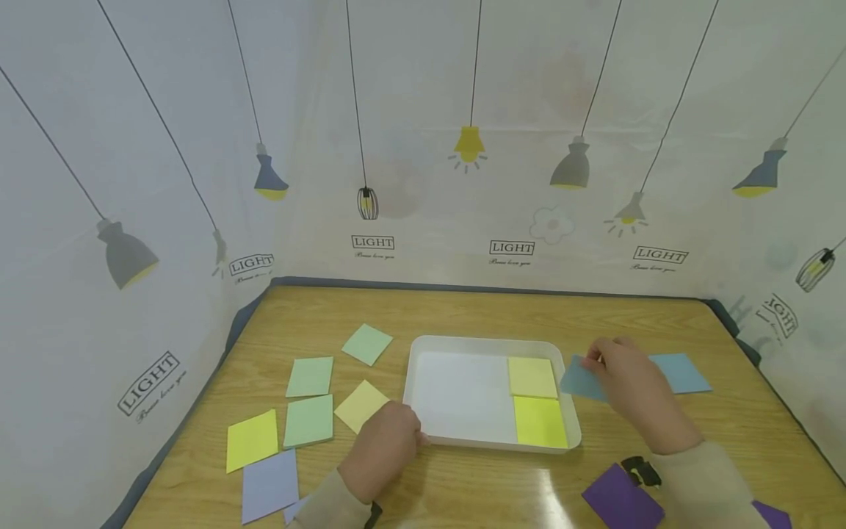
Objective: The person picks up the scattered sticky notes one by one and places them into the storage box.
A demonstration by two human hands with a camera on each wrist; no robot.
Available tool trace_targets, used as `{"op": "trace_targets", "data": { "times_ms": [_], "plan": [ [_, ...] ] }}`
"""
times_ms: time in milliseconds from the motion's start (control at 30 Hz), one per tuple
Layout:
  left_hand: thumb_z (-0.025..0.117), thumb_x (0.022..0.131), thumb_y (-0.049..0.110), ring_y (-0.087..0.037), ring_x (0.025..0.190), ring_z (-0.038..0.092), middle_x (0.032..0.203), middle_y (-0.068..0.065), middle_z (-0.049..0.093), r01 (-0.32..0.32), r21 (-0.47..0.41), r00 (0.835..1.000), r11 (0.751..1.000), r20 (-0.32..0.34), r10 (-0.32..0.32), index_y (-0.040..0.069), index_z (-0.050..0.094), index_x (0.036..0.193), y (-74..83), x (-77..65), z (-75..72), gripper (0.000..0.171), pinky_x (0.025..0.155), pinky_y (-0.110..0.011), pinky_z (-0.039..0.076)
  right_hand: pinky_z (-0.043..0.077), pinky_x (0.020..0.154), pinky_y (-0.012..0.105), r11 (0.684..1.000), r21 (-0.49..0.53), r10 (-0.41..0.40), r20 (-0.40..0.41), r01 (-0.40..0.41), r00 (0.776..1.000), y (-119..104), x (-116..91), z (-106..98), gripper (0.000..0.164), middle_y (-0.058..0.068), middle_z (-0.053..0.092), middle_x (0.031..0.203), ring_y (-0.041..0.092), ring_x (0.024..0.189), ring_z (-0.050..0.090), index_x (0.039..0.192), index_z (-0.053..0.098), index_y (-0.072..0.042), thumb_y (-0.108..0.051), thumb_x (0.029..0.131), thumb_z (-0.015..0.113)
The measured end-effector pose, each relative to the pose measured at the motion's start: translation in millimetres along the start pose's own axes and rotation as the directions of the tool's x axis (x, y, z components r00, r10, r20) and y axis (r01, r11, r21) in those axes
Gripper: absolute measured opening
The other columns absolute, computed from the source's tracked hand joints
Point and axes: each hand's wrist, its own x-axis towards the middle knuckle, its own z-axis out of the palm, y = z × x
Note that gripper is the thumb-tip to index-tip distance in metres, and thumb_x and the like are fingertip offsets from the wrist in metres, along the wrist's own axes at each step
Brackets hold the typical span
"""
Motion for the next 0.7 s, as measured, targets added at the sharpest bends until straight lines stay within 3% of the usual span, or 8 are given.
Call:
{"op": "trace_targets", "data": {
  "times_ms": [233,700],
  "plan": [
    [0.080,0.085,0.026,-0.007,0.065,0.047,0.069,0.003,0.062,0.009,-0.020,1.000,1.000,0.000,-0.009,0.010,0.075,0.069,-0.8,0.1,0.7,0.023,0.060,-0.025,0.047,0.043,0.059,0.031,1.000,-0.001,-0.031,-0.015,0.031,0.999,-16.2,5.4,6.3,0.012,0.013,0.060,0.088,0.020,0.071,0.051,0.093,0.064,-0.004,-0.014,0.097,0.066],
    [0.080,0.084,0.026,-0.006,0.065,0.048,0.070,0.004,0.064,0.011,-0.025,1.000,1.000,0.007,-0.011,0.011,0.076,0.070,-0.8,0.5,1.1,0.021,0.060,-0.025,0.048,0.045,0.061,0.031,0.999,0.037,0.005,0.036,-0.006,0.999,-34.6,13.4,13.4,0.013,0.012,0.057,0.091,0.020,0.073,0.051,0.096,0.064,-0.003,-0.015,0.099,0.065]
  ]
}}
